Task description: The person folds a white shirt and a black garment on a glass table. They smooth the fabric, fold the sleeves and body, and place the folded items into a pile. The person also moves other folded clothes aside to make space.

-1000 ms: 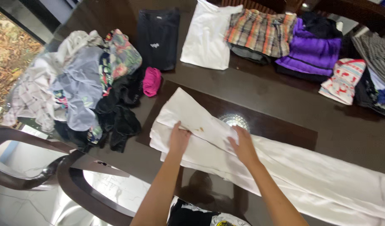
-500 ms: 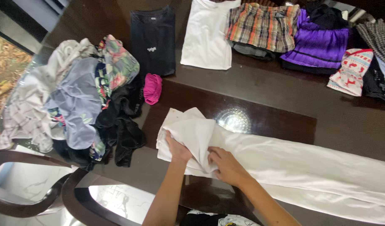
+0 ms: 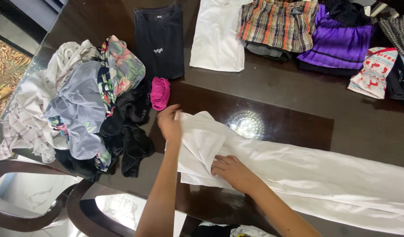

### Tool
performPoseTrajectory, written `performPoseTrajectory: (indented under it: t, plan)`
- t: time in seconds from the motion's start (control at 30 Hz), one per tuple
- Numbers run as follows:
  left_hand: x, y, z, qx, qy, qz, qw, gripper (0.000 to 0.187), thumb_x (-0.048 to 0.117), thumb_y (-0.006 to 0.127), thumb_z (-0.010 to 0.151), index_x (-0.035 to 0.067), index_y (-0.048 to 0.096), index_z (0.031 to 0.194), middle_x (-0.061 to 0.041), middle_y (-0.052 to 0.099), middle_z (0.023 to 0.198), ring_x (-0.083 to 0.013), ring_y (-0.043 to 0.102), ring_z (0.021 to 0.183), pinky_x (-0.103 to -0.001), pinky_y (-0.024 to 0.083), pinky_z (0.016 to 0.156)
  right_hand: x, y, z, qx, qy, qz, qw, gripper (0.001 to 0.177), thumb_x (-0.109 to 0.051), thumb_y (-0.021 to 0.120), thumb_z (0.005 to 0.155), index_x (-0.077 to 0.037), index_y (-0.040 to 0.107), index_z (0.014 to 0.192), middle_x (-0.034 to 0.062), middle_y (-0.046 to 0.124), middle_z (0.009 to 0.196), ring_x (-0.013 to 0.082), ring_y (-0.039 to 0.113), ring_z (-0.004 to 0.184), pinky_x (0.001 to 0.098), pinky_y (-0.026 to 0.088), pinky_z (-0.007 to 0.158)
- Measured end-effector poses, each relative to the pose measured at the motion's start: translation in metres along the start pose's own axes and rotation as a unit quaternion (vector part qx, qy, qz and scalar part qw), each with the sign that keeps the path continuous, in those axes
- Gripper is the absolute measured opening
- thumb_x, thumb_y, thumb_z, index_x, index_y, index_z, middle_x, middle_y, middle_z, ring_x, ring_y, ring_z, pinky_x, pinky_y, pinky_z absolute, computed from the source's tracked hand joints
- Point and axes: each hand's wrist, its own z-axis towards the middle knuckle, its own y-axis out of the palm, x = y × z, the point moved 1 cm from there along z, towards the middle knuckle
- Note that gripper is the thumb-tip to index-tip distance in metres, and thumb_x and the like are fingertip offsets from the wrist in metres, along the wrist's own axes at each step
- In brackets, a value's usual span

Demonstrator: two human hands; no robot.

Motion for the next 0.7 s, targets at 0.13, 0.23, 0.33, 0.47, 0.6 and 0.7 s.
performPoseTrajectory:
  t: [0.13,0.23,0.33,0.47,0.6,0.7]
  plan:
    - [0.037,0.049,-0.012,-0.072,0.14,0.234,0.96,0.046,0.053,0.072,0.074,0.016,0.078,0.101,-0.007,0.071,0.106,-0.032,0.064,0.101,-0.048,0.049,0.088,0.002,0.012,0.003,-0.013,0.016,-0.006,1.0,0.027,0.0,0.059,0.082,-0.014,0.06,0.106,0.003,0.059,0.135,0.0317,0.04,0.142,0.0524,0.03,0.113]
    - [0.035,0.073,0.003,-0.204,0.09,0.334,0.916,0.037,0.048,0.074,0.077,0.016,0.078,0.096,-0.008,0.073,0.096,-0.0304,0.068,0.093,-0.05,0.046,0.083,0.002,0.014,-0.002,-0.013,0.024,0.016,0.999,0.019,-0.006,0.06,0.088,-0.014,0.06,0.105,0.0034,0.059,0.133,0.0317,0.04,0.14,0.0542,0.03,0.111]
    - [0.002,0.082,0.035,-0.269,-0.082,0.158,0.946,0.035,0.043,0.07,0.087,0.009,0.076,0.09,-0.014,0.075,0.088,-0.0317,0.071,0.087,-0.046,0.051,0.082,-0.001,0.01,-0.006,-0.029,0.038,0.028,0.998,0.014,-0.007,0.061,0.094,-0.014,0.059,0.105,0.0031,0.06,0.131,0.0314,0.041,0.142,0.0535,0.032,0.111]
    - [-0.04,0.085,0.053,-0.213,-0.208,0.125,0.946,0.028,0.032,0.072,0.087,0.008,0.076,0.102,-0.012,0.072,0.097,-0.0308,0.07,0.095,-0.045,0.054,0.085,-0.01,0.006,-0.007,-0.044,0.025,-0.017,0.999,0.029,0.003,0.061,0.082,-0.014,0.061,0.106,0.0023,0.059,0.136,0.0352,0.039,0.141,0.053,0.031,0.111]
    - [-0.034,0.055,0.04,-0.163,-0.043,-0.047,0.985,0.051,0.011,0.069,0.082,0.008,0.054,0.13,-0.009,0.073,0.111,-0.0265,0.071,0.1,-0.039,0.054,0.091,-0.014,0.004,-0.007,-0.085,0.085,0.027,0.992,0.041,0.0,0.067,0.071,-0.013,0.059,0.109,0.0063,0.053,0.135,0.0344,0.038,0.141,0.0475,0.03,0.115]
    - [-0.006,0.017,0.02,-0.182,0.079,-0.088,0.976,0.045,0.009,0.071,0.087,0.01,0.06,0.13,-0.011,0.067,0.127,-0.0281,0.066,0.11,-0.04,0.052,0.097,-0.015,0.001,-0.003,0.005,0.119,0.077,0.99,0.044,0.005,0.061,0.075,-0.011,0.057,0.116,0.0118,0.049,0.144,0.0371,0.045,0.135,0.043,0.04,0.111]
